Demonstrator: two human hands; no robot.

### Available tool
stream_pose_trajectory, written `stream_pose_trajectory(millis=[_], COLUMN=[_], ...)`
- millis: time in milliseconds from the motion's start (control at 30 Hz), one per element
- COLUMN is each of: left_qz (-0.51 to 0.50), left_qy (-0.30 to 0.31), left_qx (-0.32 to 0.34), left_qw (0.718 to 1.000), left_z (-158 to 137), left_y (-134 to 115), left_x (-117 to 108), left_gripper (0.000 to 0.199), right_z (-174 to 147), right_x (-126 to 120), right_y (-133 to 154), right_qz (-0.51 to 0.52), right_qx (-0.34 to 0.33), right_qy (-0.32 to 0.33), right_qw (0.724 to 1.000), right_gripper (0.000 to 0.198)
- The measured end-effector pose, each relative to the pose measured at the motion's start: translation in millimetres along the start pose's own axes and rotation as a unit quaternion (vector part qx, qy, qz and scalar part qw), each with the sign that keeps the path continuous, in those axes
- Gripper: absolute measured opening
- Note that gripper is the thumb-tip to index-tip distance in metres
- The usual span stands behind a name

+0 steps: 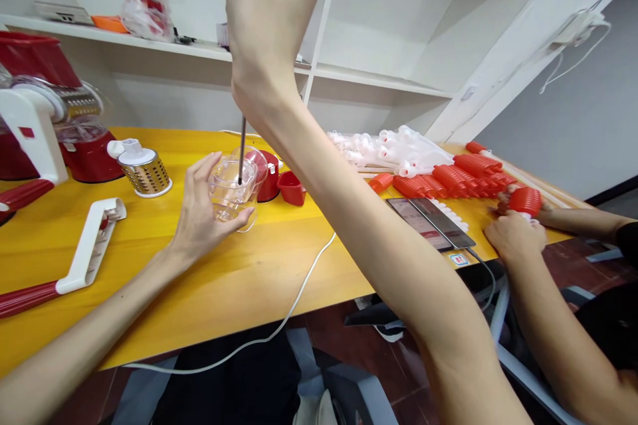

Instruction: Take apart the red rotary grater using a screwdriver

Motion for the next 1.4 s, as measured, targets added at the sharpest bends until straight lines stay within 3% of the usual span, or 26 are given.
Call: stream_pose_trajectory(millis=[100,233,400,500,767,933,1067,1233,1333,1400], left_qz=[0.001,-0.03,-0.101,-0.101,-0.068,-0.064,-0.059,-0.066,-0.062,-0.06], left_qy=[-0.002,-0.005,0.002,0.007,-0.013,-0.02,-0.028,-0.033,-0.046,-0.045], left_qx=[0.005,-0.022,-0.146,-0.195,-0.197,-0.207,-0.225,-0.233,-0.231,-0.23], left_qw=[1.0,0.999,0.984,0.976,0.978,0.976,0.972,0.97,0.97,0.97], left_z=[-1.1,-5.0,-12.9,-14.4,-14.1,-13.6,-12.2,-13.6,-15.1,-16.0], left_y=[0.8,3.2,5.9,3.2,-1.5,-4.1,-7.3,-7.4,-6.8,-6.8], left_x=[0.2,3.7,11.0,12.5,12.6,16.7,19.6,20.6,20.9,21.1], left_gripper=[0.098,0.107,0.114,0.104,0.093,0.089,0.084,0.076,0.076,0.076], right_z=[-6.0,-6.2,-6.0,-3.6,-3.3,-11.1,-11.1,2.3,3.8,3.3], right_x=[-1.2,-2.1,-1.6,1.4,0.1,1.6,2.7,3.5,5.3,5.1], right_y=[-0.2,-4.5,-9.9,-12.1,-18.9,-19.0,-16.1,-19.8,-20.9,-17.6], right_qz=[0.081,0.1,0.123,0.123,0.161,0.209,0.193,0.167,0.165,0.171], right_qx=[0.011,0.011,-0.017,-0.012,-0.032,-0.043,-0.028,0.038,0.05,0.055], right_qy=[-0.089,-0.065,-0.05,-0.018,0.099,0.126,0.099,-0.008,-0.026,-0.039], right_qw=[0.993,0.993,0.991,0.992,0.982,0.969,0.976,0.985,0.985,0.983], right_gripper=[0.018,0.015,0.016,0.023,0.026,0.027,0.027,0.014,0.023,0.017])
Point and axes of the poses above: each hand's wrist, its own z-axis towards the middle knuckle, its own x-axis out of the palm, y = z × x, the point moved 1 cm from there along z, towards the middle knuckle, and after that the axes turned 7 degrees about -z, right-handed, at the moved point
